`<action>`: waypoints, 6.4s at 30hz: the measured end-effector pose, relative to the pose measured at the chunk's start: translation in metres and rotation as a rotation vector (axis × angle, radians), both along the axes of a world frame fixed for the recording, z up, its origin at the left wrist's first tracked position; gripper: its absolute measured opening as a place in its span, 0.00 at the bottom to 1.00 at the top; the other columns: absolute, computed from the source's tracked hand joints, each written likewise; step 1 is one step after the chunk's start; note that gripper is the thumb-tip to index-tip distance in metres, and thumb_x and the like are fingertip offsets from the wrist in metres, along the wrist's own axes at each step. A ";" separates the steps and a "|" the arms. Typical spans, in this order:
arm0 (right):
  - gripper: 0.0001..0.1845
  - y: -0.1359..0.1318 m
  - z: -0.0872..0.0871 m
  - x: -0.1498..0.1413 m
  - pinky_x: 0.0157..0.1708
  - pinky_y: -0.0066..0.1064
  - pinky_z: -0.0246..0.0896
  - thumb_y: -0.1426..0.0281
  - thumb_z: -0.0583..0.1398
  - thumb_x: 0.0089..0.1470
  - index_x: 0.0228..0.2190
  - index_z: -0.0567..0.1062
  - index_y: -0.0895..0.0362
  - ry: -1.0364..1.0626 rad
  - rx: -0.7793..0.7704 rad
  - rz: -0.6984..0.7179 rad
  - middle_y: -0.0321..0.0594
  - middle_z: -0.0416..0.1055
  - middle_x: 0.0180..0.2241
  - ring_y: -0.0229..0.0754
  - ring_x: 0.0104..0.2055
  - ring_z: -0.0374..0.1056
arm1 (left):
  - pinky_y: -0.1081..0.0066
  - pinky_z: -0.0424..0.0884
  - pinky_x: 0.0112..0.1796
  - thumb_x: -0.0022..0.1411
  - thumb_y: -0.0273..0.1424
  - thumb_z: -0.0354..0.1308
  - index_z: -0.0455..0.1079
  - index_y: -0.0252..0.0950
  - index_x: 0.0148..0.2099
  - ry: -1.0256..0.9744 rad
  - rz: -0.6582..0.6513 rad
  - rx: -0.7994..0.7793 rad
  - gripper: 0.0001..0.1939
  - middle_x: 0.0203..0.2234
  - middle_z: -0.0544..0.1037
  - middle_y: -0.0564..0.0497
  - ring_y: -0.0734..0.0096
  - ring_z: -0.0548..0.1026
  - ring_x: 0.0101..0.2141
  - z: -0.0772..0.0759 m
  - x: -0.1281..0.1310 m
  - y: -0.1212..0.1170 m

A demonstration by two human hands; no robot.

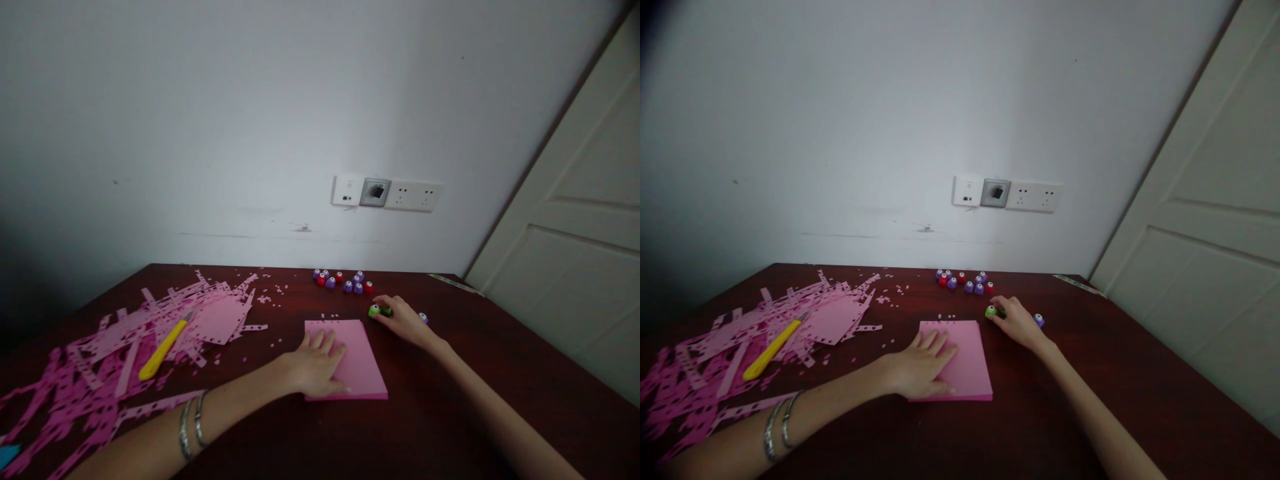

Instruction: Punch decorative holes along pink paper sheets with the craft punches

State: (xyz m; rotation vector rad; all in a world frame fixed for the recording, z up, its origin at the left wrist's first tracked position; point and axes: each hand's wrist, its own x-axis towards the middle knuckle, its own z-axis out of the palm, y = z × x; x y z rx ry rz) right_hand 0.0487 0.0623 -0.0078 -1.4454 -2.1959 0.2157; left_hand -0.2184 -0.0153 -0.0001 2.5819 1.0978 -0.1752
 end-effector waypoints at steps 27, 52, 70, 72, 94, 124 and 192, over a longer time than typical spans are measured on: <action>0.09 -0.024 0.019 -0.026 0.43 0.40 0.58 0.72 0.55 0.52 0.34 0.73 0.56 -0.147 0.169 0.165 0.44 0.71 0.35 0.47 0.41 0.63 | 0.48 0.49 0.54 0.58 0.41 0.45 0.40 0.30 0.64 0.060 -0.072 -0.074 0.36 0.62 0.39 0.34 0.47 0.38 0.61 0.018 0.000 -0.012; 0.11 0.049 0.027 -0.086 0.22 0.24 0.59 0.73 0.54 0.49 0.23 0.75 0.59 0.046 -0.173 -0.029 0.39 0.70 0.15 0.37 0.19 0.66 | 0.74 0.63 0.30 0.55 0.33 0.53 0.74 0.29 0.33 -0.490 0.413 0.148 0.12 0.24 0.75 0.49 0.70 0.71 0.27 0.022 -0.014 0.152; 0.15 0.072 0.000 -0.097 0.21 0.22 0.59 0.78 0.50 0.49 0.33 0.75 0.64 0.054 -0.199 -0.059 0.41 0.71 0.16 0.35 0.17 0.66 | 0.67 0.68 0.37 0.57 0.38 0.55 0.68 0.32 0.42 -0.143 0.603 0.428 0.15 0.38 0.74 0.40 0.57 0.74 0.39 -0.009 0.036 0.175; 0.16 0.070 0.000 -0.096 0.20 0.21 0.59 0.78 0.50 0.49 0.34 0.75 0.65 0.058 -0.205 -0.060 0.41 0.71 0.16 0.35 0.16 0.66 | 0.67 0.68 0.36 0.56 0.39 0.56 0.68 0.32 0.42 -0.133 0.615 0.423 0.16 0.37 0.74 0.40 0.56 0.74 0.39 -0.010 0.036 0.176; 0.19 0.040 0.060 -0.062 0.24 0.24 0.53 0.66 0.61 0.47 0.41 0.74 0.61 0.216 -0.143 0.243 0.34 0.69 0.23 0.32 0.21 0.60 | 0.75 0.52 0.23 0.53 0.39 0.56 0.74 0.30 0.32 -0.616 0.123 0.073 0.15 0.18 0.67 0.55 0.79 0.60 0.21 0.043 -0.005 0.149; 0.14 0.040 0.015 -0.063 0.21 0.23 0.49 0.67 0.60 0.47 0.37 0.75 0.61 0.042 -0.320 0.361 0.32 0.64 0.19 0.32 0.21 0.57 | 0.75 0.57 0.25 0.58 0.35 0.53 0.71 0.32 0.30 -0.415 -0.022 0.043 0.12 0.21 0.70 0.53 0.78 0.65 0.23 0.005 -0.006 0.121; 0.09 0.031 0.034 -0.052 0.21 0.23 0.48 0.67 0.62 0.44 0.22 0.69 0.60 -0.114 -0.434 0.362 0.32 0.63 0.20 0.32 0.22 0.57 | 0.76 0.60 0.27 0.50 0.32 0.57 0.74 0.32 0.30 -0.240 0.011 -0.089 0.08 0.22 0.75 0.51 0.76 0.69 0.24 0.035 -0.020 0.113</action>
